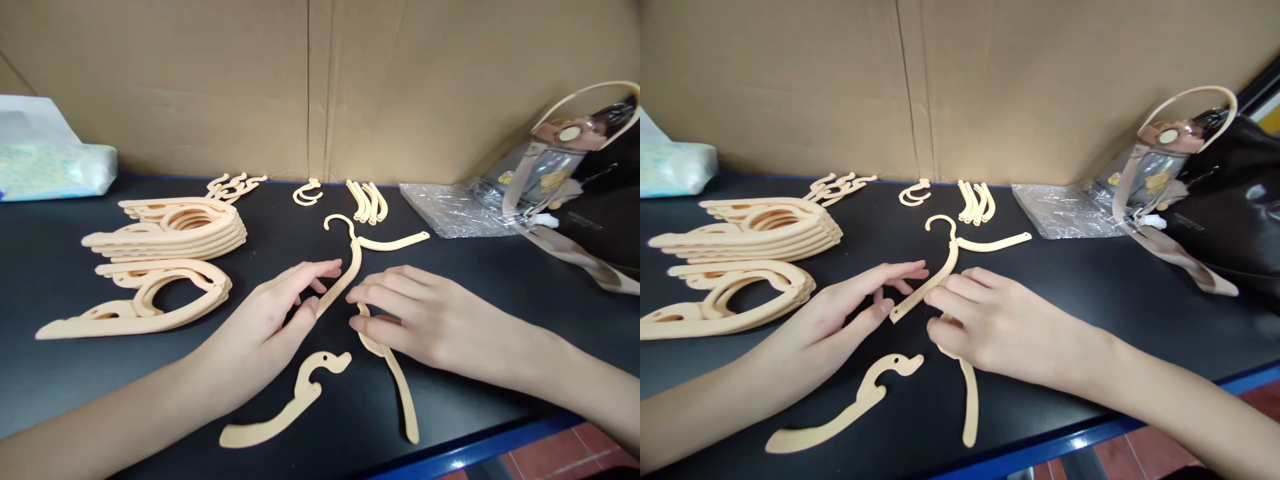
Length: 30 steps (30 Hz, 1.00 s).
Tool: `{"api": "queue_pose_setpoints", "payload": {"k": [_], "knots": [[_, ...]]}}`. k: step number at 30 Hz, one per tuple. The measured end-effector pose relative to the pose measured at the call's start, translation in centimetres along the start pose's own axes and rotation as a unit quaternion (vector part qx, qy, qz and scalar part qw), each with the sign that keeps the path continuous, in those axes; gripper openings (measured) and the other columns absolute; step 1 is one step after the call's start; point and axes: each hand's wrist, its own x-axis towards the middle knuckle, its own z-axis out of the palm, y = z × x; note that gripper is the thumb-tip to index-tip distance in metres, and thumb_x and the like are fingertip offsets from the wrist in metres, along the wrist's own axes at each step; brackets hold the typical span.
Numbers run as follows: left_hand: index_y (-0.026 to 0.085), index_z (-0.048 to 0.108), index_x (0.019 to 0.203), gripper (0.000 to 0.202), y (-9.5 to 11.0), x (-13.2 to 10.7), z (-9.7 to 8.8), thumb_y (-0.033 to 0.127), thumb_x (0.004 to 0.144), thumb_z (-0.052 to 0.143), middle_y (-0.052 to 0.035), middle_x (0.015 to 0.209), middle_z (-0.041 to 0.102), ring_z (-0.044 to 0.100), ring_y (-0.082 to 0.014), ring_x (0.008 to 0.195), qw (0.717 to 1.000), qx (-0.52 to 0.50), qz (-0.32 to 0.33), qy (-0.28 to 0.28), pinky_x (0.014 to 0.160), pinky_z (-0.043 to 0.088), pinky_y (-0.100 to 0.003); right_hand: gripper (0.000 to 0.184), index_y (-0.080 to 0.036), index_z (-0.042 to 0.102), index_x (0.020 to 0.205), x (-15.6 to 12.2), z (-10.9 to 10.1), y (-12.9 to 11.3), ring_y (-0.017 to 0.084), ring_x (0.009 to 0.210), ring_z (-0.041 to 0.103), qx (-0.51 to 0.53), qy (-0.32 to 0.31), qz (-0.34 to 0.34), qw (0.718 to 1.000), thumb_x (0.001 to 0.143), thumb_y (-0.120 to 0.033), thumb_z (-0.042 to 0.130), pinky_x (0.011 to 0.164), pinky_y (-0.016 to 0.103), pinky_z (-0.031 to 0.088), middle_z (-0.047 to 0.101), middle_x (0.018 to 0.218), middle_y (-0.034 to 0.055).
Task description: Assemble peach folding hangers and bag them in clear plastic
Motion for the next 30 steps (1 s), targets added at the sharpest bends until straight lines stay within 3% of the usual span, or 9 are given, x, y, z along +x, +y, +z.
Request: {"api": "queue_pose_setpoints", "payload": {"k": [6, 12, 18, 22, 25, 30], "knots": [[0.029, 0.060, 0.122, 0.029, 0.4, -0.1, -0.3, 0.041, 0.104, 0.040, 0.0031, 0.119, 0.066, 0.059, -0.0142, 0.110, 0.999, -0.002, 0.020, 0.031, 0.094, 0.045, -0.028, 0.023, -0.015, 0.065, 0.093, 0.1, 0.0, 1.1, 0.017, 0.095, 0.061, 0.053, 0.047, 0.038, 0.997, 0.102, -0.012, 0.044, 0.085, 0.031, 0.048, 0.070, 0.103, 0.0066], [0.027, 0.063, 0.102, 0.023, 0.8, -0.6, 0.2, 0.048, 0.096, 0.059, 0.0084, 0.091, 0.066, 0.054, -0.0128, 0.085, 0.993, 0.001, 0.115, 0.025, 0.078, 0.040, -0.027, 0.014, -0.015, 0.063, 0.096, 0.4, 0.3, 0.6, 0.016, 0.082, 0.063, -0.007, 0.159, 0.023, 0.987, 0.099, -0.011, 0.050, 0.075, 0.031, 0.048, 0.073, 0.090, 0.0061], [0.024, 0.057, 0.084, 0.012, 1.7, -1.1, 0.7, 0.026, 0.095, 0.063, 0.0101, 0.076, 0.059, 0.051, -0.0096, 0.071, 0.992, 0.030, 0.125, 0.017, 0.071, 0.037, -0.025, 0.024, -0.017, 0.065, 0.089, 0.8, 0.1, -0.6, 0.016, 0.079, 0.063, -0.055, 0.202, -0.034, 0.977, 0.101, -0.014, 0.044, 0.071, 0.031, 0.049, 0.075, 0.087, 0.0049], [0.023, 0.054, 0.090, 0.007, 1.8, -1.2, 0.0, 0.021, 0.097, 0.056, 0.0075, 0.078, 0.056, 0.051, -0.0106, 0.071, 0.984, 0.096, 0.141, 0.048, 0.070, 0.037, -0.025, 0.013, -0.016, 0.065, 0.103, 0.4, 0.8, 1.3, 0.019, 0.089, 0.065, -0.014, 0.185, 0.064, 0.981, 0.099, -0.019, 0.053, 0.074, 0.032, 0.052, 0.073, 0.102, 0.0086], [0.021, 0.053, 0.089, 0.009, 1.5, -1.0, -0.5, 0.019, 0.097, 0.049, 0.0046, 0.080, 0.056, 0.052, -0.0113, 0.071, 0.977, 0.156, 0.136, 0.049, 0.066, 0.037, -0.026, 0.025, -0.017, 0.064, 0.120, -0.2, 1.7, 3.3, 0.025, 0.107, 0.063, 0.013, 0.129, 0.142, 0.981, 0.098, -0.024, 0.056, 0.086, 0.040, 0.052, 0.067, 0.119, 0.0142], [0.020, 0.054, 0.091, 0.018, 1.0, -0.2, -0.5, 0.024, 0.099, 0.039, 0.0016, 0.082, 0.056, 0.055, -0.0134, 0.066, 0.967, 0.226, 0.103, 0.053, 0.058, 0.037, -0.027, 0.039, -0.022, 0.058, 0.136, -0.2, 2.8, 4.1, 0.028, 0.129, 0.050, 0.107, 0.039, 0.126, 0.986, 0.099, -0.032, 0.056, 0.102, 0.047, 0.045, 0.054, 0.142, 0.0149]]}}
